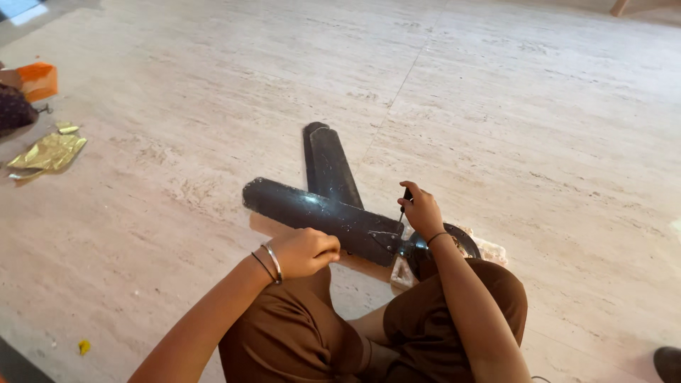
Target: The person sits on the floor and uses a screwdriver to remove a fan blade from the motor housing. They then reattach the same blade, aligning the mounting holes and tightening the screws to secure it back in place.
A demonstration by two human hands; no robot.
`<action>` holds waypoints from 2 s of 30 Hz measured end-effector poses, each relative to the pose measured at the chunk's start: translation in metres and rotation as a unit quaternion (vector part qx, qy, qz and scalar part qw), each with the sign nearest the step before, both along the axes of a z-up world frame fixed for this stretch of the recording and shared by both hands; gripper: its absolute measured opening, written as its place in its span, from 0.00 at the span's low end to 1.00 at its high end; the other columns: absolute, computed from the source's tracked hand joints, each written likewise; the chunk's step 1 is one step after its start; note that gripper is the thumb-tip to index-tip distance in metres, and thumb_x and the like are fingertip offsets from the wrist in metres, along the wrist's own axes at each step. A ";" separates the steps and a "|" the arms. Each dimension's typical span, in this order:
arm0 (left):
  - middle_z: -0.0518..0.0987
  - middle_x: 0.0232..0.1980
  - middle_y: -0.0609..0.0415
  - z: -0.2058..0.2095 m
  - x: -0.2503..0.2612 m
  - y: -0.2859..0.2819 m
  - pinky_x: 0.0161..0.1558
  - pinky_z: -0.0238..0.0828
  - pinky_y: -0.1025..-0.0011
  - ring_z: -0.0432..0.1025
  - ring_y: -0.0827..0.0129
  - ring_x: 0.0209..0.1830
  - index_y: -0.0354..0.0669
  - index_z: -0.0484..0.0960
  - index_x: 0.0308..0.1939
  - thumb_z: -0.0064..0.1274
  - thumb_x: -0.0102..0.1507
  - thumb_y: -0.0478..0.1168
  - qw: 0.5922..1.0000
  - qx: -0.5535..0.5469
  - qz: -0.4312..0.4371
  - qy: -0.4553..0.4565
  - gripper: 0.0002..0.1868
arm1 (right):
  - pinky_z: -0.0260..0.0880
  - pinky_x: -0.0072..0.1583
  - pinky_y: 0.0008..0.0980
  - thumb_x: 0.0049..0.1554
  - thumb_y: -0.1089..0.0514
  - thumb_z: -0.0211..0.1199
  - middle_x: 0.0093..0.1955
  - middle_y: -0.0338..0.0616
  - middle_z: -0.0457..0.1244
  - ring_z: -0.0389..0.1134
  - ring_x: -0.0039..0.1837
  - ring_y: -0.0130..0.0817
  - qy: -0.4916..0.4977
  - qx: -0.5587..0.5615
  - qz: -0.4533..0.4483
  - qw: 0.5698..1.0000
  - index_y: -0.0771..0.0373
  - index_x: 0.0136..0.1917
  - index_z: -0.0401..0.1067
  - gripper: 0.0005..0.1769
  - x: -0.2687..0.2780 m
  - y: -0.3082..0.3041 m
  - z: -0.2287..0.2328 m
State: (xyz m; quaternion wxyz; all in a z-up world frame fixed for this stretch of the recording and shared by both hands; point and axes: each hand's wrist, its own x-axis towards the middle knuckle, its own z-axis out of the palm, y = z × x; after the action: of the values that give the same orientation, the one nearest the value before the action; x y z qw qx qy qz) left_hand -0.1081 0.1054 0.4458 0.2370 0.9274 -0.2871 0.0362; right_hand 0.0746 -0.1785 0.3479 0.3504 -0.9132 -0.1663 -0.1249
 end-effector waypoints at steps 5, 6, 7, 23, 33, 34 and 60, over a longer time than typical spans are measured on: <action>0.82 0.34 0.43 -0.059 0.048 0.023 0.40 0.74 0.53 0.77 0.48 0.36 0.41 0.80 0.34 0.51 0.64 0.43 0.985 0.132 -0.111 -0.017 0.09 | 0.73 0.48 0.40 0.60 0.61 0.65 0.49 0.49 0.72 0.74 0.48 0.43 -0.048 0.051 0.003 0.998 0.57 0.63 0.72 0.18 -0.034 -0.004 0.024; 0.81 0.33 0.44 -0.076 0.053 0.017 0.39 0.73 0.53 0.77 0.49 0.35 0.41 0.80 0.35 0.52 0.64 0.43 0.976 0.141 -0.166 -0.024 0.09 | 0.74 0.49 0.37 0.60 0.63 0.65 0.50 0.49 0.72 0.75 0.49 0.39 -0.075 0.106 -0.004 0.992 0.60 0.64 0.72 0.18 -0.055 -0.009 0.022; 0.81 0.33 0.45 -0.086 0.064 0.018 0.37 0.73 0.54 0.77 0.50 0.34 0.41 0.79 0.36 0.52 0.65 0.43 0.964 0.149 -0.219 -0.037 0.09 | 0.75 0.50 0.33 0.59 0.65 0.65 0.51 0.49 0.72 0.75 0.50 0.36 -0.110 0.157 -0.011 0.981 0.62 0.64 0.72 0.19 -0.071 -0.011 0.024; 0.81 0.35 0.48 -0.255 0.163 -0.045 0.40 0.73 0.56 0.77 0.52 0.38 0.43 0.79 0.36 0.56 0.58 0.40 0.992 0.100 -0.040 -0.068 0.06 | 0.73 0.50 0.31 0.58 0.68 0.67 0.47 0.49 0.67 0.69 0.49 0.29 0.013 0.435 -0.132 0.891 0.72 0.70 0.68 0.27 -0.163 -0.090 -0.163; 0.71 0.68 0.42 -0.302 0.066 -0.150 0.61 0.67 0.56 0.67 0.45 0.65 0.41 0.73 0.65 0.56 0.58 0.37 0.998 0.018 0.055 0.001 0.30 | 0.75 0.49 0.32 0.59 0.64 0.64 0.51 0.49 0.70 0.71 0.50 0.31 0.041 0.539 -0.089 0.837 0.71 0.68 0.67 0.24 -0.140 -0.111 -0.162; 0.70 0.71 0.45 -0.303 0.064 -0.150 0.62 0.67 0.56 0.65 0.46 0.68 0.43 0.75 0.64 0.56 0.55 0.33 0.990 0.076 0.019 -0.116 0.31 | 0.76 0.49 0.32 0.59 0.64 0.64 0.51 0.48 0.69 0.71 0.51 0.30 0.043 0.544 -0.087 0.834 0.71 0.67 0.67 0.24 -0.141 -0.109 -0.161; 0.80 0.56 0.38 -0.314 0.081 -0.157 0.64 0.60 0.48 0.62 0.47 0.68 0.42 0.66 0.73 0.56 0.56 0.29 0.990 0.140 -0.025 -0.013 0.39 | 0.74 0.45 0.27 0.60 0.61 0.66 0.47 0.45 0.69 0.70 0.43 0.26 0.064 0.545 -0.155 0.822 0.72 0.61 0.71 0.18 -0.135 -0.114 -0.176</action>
State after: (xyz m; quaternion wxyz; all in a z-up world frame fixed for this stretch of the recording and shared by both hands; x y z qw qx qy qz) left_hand -0.0266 -0.0511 0.1319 0.1021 0.9436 -0.3151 0.0015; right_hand -0.0602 -0.2921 0.1716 0.7765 -0.5934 0.0957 -0.1892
